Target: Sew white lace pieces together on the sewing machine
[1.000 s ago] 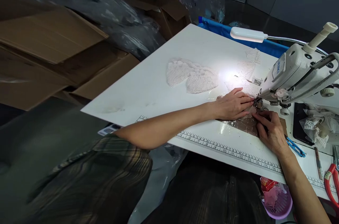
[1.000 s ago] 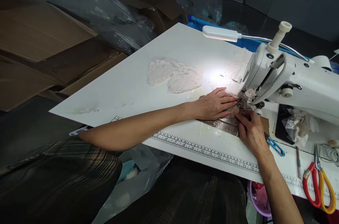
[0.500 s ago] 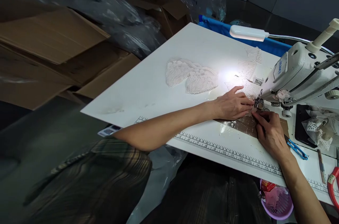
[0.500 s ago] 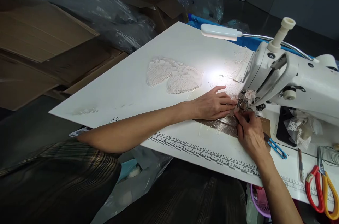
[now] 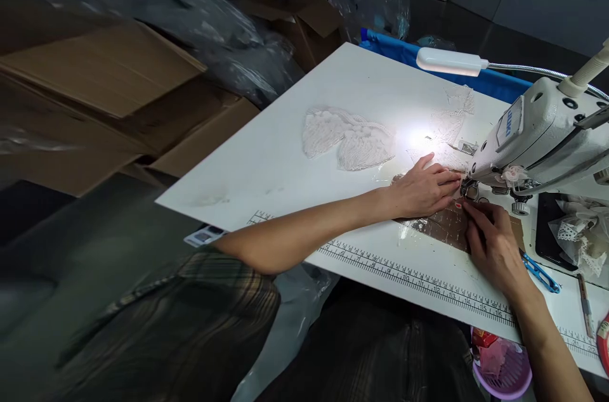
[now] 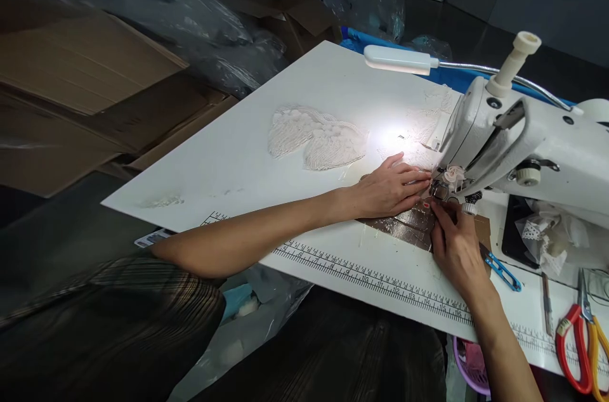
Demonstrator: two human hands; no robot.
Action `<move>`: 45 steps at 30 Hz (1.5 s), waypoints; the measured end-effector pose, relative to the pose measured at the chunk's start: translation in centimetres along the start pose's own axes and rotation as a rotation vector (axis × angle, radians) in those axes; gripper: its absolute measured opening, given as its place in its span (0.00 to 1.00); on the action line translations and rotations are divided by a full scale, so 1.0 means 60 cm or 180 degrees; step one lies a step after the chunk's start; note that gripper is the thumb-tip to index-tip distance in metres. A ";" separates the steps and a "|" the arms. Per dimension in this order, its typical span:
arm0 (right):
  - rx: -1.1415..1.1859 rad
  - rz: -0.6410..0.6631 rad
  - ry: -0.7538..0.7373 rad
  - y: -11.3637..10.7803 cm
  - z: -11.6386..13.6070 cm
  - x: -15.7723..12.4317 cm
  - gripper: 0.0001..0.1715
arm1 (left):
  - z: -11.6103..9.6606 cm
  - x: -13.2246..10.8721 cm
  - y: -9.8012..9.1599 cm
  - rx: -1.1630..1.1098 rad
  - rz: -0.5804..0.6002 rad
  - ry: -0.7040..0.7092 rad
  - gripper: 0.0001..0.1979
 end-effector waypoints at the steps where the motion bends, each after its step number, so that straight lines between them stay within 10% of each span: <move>1: 0.0042 -0.0036 0.0023 -0.003 0.000 -0.003 0.23 | 0.000 0.000 0.000 -0.0036 0.0019 -0.0023 0.19; 16: 0.0136 -0.0246 0.0069 -0.004 -0.016 -0.012 0.20 | 0.003 0.000 -0.002 -0.0091 0.0583 -0.0430 0.28; 31: 0.0116 -0.0306 0.0004 -0.004 -0.022 -0.008 0.19 | -0.003 -0.017 -0.007 0.0310 -0.0036 -0.0683 0.22; 45: 0.0259 -0.0267 0.0155 0.003 -0.026 -0.010 0.21 | 0.086 0.046 -0.010 0.0171 0.0494 -0.0679 0.22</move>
Point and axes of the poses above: each hand's wrist, its own x-axis towards the middle knuckle, its own y-axis out of the palm, z = x × y, the point moved 3 cm from there along x, towards the middle knuckle, and after that the axes turned 10 degrees about x, right-handed, at the moved point
